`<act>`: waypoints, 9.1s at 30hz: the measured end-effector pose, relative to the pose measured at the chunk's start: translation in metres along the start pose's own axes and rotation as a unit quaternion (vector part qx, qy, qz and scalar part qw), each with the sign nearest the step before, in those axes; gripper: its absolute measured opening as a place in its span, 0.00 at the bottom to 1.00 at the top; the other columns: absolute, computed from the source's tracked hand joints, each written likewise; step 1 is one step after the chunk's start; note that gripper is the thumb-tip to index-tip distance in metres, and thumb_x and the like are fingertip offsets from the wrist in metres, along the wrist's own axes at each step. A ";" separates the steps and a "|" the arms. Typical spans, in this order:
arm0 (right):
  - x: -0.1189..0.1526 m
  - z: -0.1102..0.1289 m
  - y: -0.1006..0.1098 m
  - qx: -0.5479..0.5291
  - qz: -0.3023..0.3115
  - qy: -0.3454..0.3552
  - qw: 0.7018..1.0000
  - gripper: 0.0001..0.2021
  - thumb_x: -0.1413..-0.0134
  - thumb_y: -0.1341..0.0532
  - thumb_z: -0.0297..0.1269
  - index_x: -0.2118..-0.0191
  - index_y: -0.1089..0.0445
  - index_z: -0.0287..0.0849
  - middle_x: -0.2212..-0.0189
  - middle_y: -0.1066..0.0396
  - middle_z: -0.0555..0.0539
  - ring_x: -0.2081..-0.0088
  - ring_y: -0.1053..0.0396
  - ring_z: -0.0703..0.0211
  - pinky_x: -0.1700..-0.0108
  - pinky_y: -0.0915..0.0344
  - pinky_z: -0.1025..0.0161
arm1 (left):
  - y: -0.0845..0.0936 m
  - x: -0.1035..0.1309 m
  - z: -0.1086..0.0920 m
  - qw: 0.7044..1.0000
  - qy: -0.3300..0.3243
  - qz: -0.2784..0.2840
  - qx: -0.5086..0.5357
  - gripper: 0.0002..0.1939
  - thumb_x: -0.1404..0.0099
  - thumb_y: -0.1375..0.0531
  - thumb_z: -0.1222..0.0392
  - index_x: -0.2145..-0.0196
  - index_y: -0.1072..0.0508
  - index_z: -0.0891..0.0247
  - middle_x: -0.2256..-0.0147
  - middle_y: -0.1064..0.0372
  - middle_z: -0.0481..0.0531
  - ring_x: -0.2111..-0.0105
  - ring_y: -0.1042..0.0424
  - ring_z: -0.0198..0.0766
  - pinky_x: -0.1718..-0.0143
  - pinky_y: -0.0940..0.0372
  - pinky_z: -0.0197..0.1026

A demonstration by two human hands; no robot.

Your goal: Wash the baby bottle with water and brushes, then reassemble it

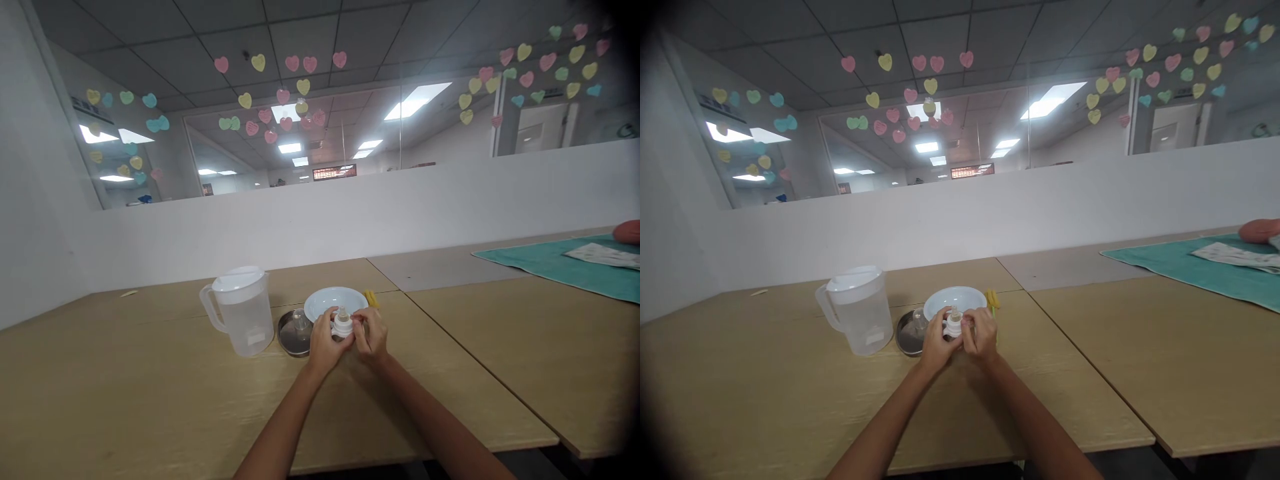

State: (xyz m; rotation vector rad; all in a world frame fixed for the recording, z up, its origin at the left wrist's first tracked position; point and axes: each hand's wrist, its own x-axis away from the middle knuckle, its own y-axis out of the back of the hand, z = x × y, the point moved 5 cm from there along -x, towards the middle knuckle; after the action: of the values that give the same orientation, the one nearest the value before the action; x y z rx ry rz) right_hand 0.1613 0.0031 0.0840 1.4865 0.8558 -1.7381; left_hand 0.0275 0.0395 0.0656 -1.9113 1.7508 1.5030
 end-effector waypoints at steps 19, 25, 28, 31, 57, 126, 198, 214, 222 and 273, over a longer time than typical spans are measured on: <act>0.011 -0.012 -0.012 -0.039 0.054 -0.076 0.995 0.18 0.44 0.47 0.35 0.48 0.40 0.42 0.55 0.35 0.43 0.54 0.39 0.51 0.52 0.41 0.50 | 0.002 0.001 -0.008 0.996 -0.061 0.053 -0.027 0.22 0.37 0.43 0.51 0.48 0.37 0.64 0.53 0.34 0.55 0.54 0.37 0.43 0.52 0.42 0.46; 0.020 -0.022 -0.019 -0.040 0.085 -0.073 0.993 0.17 0.43 0.50 0.36 0.48 0.39 0.44 0.56 0.34 0.45 0.54 0.38 0.51 0.49 0.45 0.46 | 0.004 0.001 -0.008 0.997 -0.055 0.046 -0.041 0.23 0.42 0.40 0.57 0.50 0.36 0.63 0.54 0.33 0.54 0.54 0.36 0.42 0.51 0.42 0.45; 0.020 -0.024 -0.019 -0.038 0.081 -0.084 0.992 0.16 0.43 0.49 0.36 0.49 0.38 0.45 0.58 0.33 0.47 0.56 0.38 0.52 0.48 0.46 0.46 | 0.002 0.001 -0.009 0.997 -0.055 0.042 -0.030 0.23 0.43 0.39 0.59 0.50 0.36 0.62 0.54 0.34 0.52 0.54 0.36 0.41 0.50 0.43 0.44; 0.018 -0.023 -0.018 -0.034 0.082 -0.086 0.992 0.15 0.45 0.49 0.34 0.51 0.37 0.44 0.60 0.33 0.47 0.57 0.38 0.53 0.49 0.46 0.47 | 0.000 0.002 -0.008 0.998 -0.047 0.042 -0.027 0.23 0.44 0.39 0.58 0.51 0.36 0.63 0.54 0.34 0.53 0.53 0.36 0.41 0.49 0.43 0.44; 0.013 -0.028 -0.031 0.037 0.184 -0.122 0.975 0.13 0.46 0.45 0.45 0.67 0.38 0.39 0.68 0.39 0.46 0.64 0.40 0.56 0.60 0.46 0.58 | 0.000 0.006 0.000 0.997 -0.017 0.012 -0.069 0.35 0.47 0.39 0.57 0.43 0.43 0.66 0.58 0.34 0.57 0.56 0.35 0.44 0.51 0.41 0.49; 0.015 -0.010 -0.027 0.100 0.124 -0.003 0.987 0.33 0.43 0.45 0.40 0.35 0.57 0.37 0.45 0.41 0.36 0.46 0.39 0.48 0.50 0.38 0.50 | 0.029 0.008 -0.032 0.962 -0.235 -0.116 -0.079 0.15 0.34 0.49 0.69 0.50 0.39 0.64 0.45 0.42 0.60 0.43 0.42 0.41 0.45 0.41 0.48; 0.016 -0.011 -0.032 0.014 0.138 -0.039 0.990 0.19 0.45 0.46 0.37 0.47 0.39 0.38 0.62 0.38 0.43 0.61 0.36 0.55 0.61 0.36 0.55 | 0.015 0.010 -0.032 0.975 -0.159 -0.154 -0.032 0.07 0.35 0.50 0.68 0.65 0.33 0.65 0.55 0.38 0.58 0.50 0.38 0.42 0.51 0.40 0.47; 0.013 -0.009 -0.023 0.036 0.167 -0.009 0.985 0.19 0.40 0.47 0.37 0.43 0.40 0.41 0.58 0.35 0.43 0.58 0.36 0.55 0.57 0.38 0.55 | 0.012 0.014 0.007 0.986 -0.121 -0.013 0.116 0.32 0.38 0.50 0.56 0.38 0.51 0.65 0.45 0.42 0.62 0.48 0.38 0.46 0.47 0.42 0.51; 0.010 -0.010 -0.020 -0.006 0.146 -0.030 0.989 0.19 0.39 0.53 0.30 0.44 0.37 0.41 0.56 0.32 0.43 0.55 0.34 0.57 0.54 0.37 0.53 | 0.004 0.011 0.006 0.995 -0.091 0.015 0.037 0.42 0.44 0.42 0.62 0.36 0.57 0.65 0.44 0.43 0.64 0.47 0.38 0.47 0.46 0.41 0.51; 0.011 -0.031 -0.029 -0.169 0.166 -0.289 0.928 0.22 0.43 0.43 0.47 0.46 0.33 0.41 0.53 0.31 0.44 0.55 0.33 0.56 0.51 0.36 0.59 | 0.005 0.008 0.002 0.997 -0.003 0.046 0.059 0.47 0.44 0.38 0.53 0.35 0.61 0.65 0.53 0.34 0.57 0.57 0.33 0.40 0.53 0.38 0.42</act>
State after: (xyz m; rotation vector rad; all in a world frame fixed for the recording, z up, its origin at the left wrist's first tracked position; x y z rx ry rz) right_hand 0.1530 0.0438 0.0705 0.7680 0.5174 -1.5468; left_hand 0.0210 0.0339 0.0608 -1.7911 1.9026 1.3987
